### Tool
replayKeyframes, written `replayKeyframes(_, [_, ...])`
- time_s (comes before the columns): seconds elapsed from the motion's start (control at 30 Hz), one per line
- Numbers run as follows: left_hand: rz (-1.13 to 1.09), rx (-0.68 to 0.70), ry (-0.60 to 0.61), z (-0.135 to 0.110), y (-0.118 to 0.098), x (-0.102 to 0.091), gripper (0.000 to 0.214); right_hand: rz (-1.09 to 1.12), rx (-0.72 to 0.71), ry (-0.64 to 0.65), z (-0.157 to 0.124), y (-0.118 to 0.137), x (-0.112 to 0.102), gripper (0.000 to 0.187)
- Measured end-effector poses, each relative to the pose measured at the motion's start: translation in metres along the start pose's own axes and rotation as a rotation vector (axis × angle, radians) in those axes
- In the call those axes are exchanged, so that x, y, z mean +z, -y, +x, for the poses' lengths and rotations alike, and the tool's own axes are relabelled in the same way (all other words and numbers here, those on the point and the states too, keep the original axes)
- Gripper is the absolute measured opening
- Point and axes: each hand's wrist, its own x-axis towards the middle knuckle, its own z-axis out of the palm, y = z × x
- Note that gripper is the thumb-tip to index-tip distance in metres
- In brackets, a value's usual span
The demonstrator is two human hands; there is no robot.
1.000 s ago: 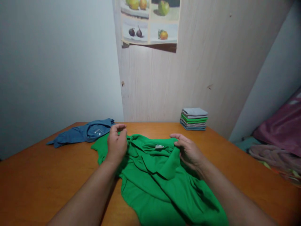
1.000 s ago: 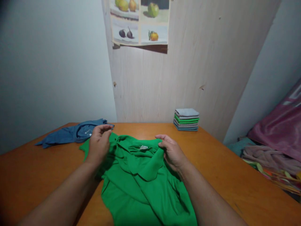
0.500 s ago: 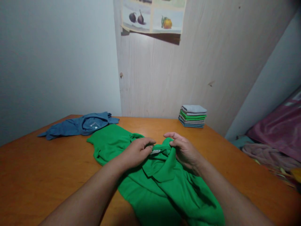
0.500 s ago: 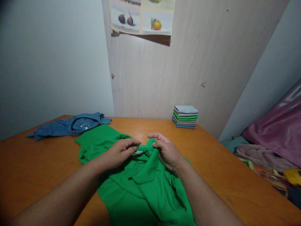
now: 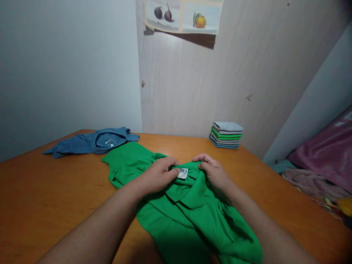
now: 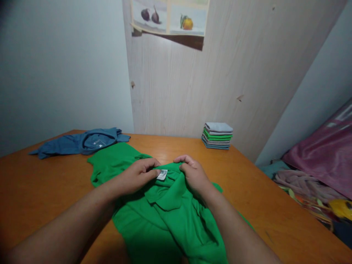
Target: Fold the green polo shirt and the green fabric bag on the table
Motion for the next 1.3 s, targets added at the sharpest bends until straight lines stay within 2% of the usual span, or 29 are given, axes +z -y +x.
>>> replayKeyframes(0.1, [0.003, -0.024, -0.017, 0.000, 0.001, 0.001, 0.019, -0.321, -0.249, -0.013, 0.001, -0.004, 0.001, 0.019])
replayKeyframes(0.23, [0.080, -0.039, -0.063, 0.001, 0.004, 0.005, 0.019, -0.560, -0.507, -0.072, -0.005, -0.001, 0.005, 0.017])
replayKeyframes(0.33, [0.106, -0.042, -0.081, 0.001, 0.004, 0.007, 0.019, -0.675, -0.606, -0.056, -0.012, 0.002, 0.009, 0.033])
replayKeyframes(0.43, [0.065, -0.053, -0.067, 0.001, 0.004, 0.005, 0.022, -0.760, -0.621, 0.036, -0.015, 0.000, 0.011, 0.051])
replayKeyframes(0.6, [-0.062, -0.091, 0.003, 0.002, 0.001, 0.001, 0.030, -0.727, -0.614, 0.115, -0.013, -0.006, 0.012, 0.056])
replayKeyframes(1.03, [-0.129, -0.062, 0.067, 0.003, 0.002, -0.003, 0.031, -0.589, -0.598, 0.155, -0.012, -0.008, 0.013, 0.037])
replayKeyframes(1.3, [-0.169, -0.081, 0.085, 0.003, 0.001, -0.005, 0.028, -0.510, -0.609, 0.150, -0.015, -0.001, 0.017, 0.024])
